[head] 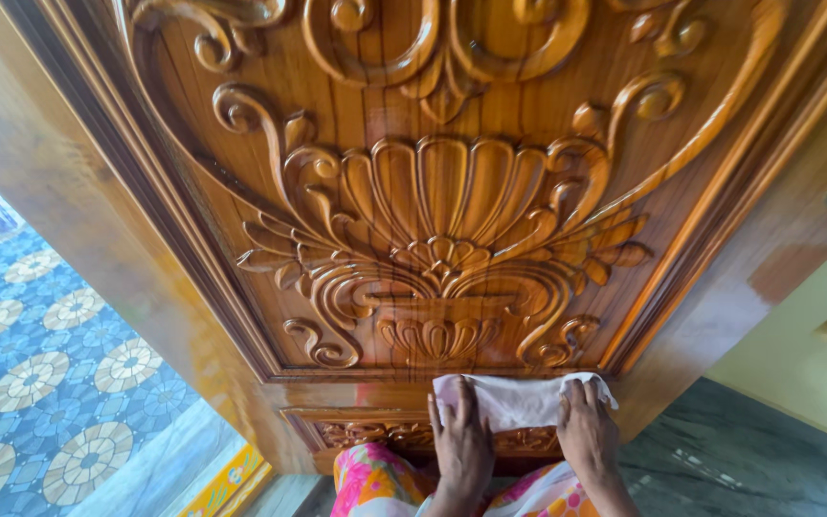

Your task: The person wipes a carved wooden door with a white cloth, moving methodically across the surface and into the carved details.

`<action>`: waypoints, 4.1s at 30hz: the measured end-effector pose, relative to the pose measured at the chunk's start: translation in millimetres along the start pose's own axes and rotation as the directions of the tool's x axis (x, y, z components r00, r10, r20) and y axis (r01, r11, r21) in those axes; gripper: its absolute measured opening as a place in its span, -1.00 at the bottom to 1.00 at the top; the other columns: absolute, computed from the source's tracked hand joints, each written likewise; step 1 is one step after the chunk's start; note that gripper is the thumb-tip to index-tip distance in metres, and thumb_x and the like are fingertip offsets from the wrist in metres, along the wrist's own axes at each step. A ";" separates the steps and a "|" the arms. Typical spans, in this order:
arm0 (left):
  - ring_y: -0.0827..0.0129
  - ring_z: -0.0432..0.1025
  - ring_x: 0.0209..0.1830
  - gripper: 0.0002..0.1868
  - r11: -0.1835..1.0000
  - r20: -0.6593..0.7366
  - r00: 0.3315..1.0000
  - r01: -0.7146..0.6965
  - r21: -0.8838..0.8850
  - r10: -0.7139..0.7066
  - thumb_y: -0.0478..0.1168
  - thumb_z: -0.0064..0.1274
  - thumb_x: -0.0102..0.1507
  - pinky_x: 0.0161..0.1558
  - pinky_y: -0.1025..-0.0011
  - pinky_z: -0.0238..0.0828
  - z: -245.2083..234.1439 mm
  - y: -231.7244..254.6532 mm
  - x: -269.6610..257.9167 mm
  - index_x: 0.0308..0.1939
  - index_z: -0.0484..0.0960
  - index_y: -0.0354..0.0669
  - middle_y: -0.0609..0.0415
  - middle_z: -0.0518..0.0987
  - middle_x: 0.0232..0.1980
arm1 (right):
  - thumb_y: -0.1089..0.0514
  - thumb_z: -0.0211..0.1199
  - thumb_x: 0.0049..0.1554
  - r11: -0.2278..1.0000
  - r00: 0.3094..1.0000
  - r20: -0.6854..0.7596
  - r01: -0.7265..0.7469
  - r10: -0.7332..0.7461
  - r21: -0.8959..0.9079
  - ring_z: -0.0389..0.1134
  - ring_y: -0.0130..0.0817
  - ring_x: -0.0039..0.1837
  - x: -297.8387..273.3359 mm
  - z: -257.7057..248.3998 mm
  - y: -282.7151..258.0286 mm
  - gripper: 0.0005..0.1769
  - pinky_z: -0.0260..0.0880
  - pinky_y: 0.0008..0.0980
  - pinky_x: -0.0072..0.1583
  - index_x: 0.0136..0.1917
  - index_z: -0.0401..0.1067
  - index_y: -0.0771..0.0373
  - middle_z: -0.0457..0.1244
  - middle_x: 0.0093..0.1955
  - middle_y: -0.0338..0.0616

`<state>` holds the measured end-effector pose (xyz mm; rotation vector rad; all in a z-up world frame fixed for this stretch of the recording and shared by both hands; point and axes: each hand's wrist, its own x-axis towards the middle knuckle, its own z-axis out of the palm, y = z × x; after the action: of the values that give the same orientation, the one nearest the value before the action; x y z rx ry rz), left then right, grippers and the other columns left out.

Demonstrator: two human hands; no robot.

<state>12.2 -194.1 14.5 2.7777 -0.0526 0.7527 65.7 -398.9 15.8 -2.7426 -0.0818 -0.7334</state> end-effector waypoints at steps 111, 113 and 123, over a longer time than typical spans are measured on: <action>-0.27 0.14 0.46 -0.27 0.926 -0.262 0.892 0.330 -0.183 -0.370 -0.24 -0.08 0.26 0.36 0.04 0.14 -34.6 -188.6 -8.4 0.47 0.10 -0.50 -0.38 0.02 0.59 | 0.06 0.19 0.07 0.796 0.826 -0.071 0.558 -0.559 0.236 0.38 -0.03 0.10 -27.4 113.2 -207.6 -0.56 0.45 -0.03 0.11 0.19 0.40 0.24 0.25 0.18 -0.05; -0.27 0.22 0.39 -0.26 0.943 -0.232 0.914 0.319 -0.094 -0.332 -0.24 -0.05 0.24 0.27 0.05 0.24 -26.7 -164.7 -6.7 0.48 0.13 -0.42 -0.35 0.02 0.60 | 0.04 0.18 0.09 0.833 0.860 -0.037 0.503 -0.509 0.229 0.41 -0.05 0.08 -24.0 113.4 -180.7 -0.63 0.47 -0.05 0.12 0.14 0.43 0.20 0.26 0.13 -0.06; -0.19 0.31 0.29 -0.17 0.907 0.092 0.940 0.341 -0.248 -0.328 -0.20 0.02 0.21 0.23 0.09 0.31 -20.8 -40.2 28.4 0.52 0.07 -0.36 -0.21 0.07 0.59 | -0.01 0.24 0.08 0.978 0.966 -0.185 0.196 -0.180 0.077 0.47 -0.09 0.10 -14.2 70.9 -27.3 -0.75 0.51 -0.03 0.08 0.03 0.48 0.05 0.31 0.16 -0.14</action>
<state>30.7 -149.0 36.3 2.4611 0.2895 0.5451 83.8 -351.1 -42.3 -2.5911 -0.3335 -0.9948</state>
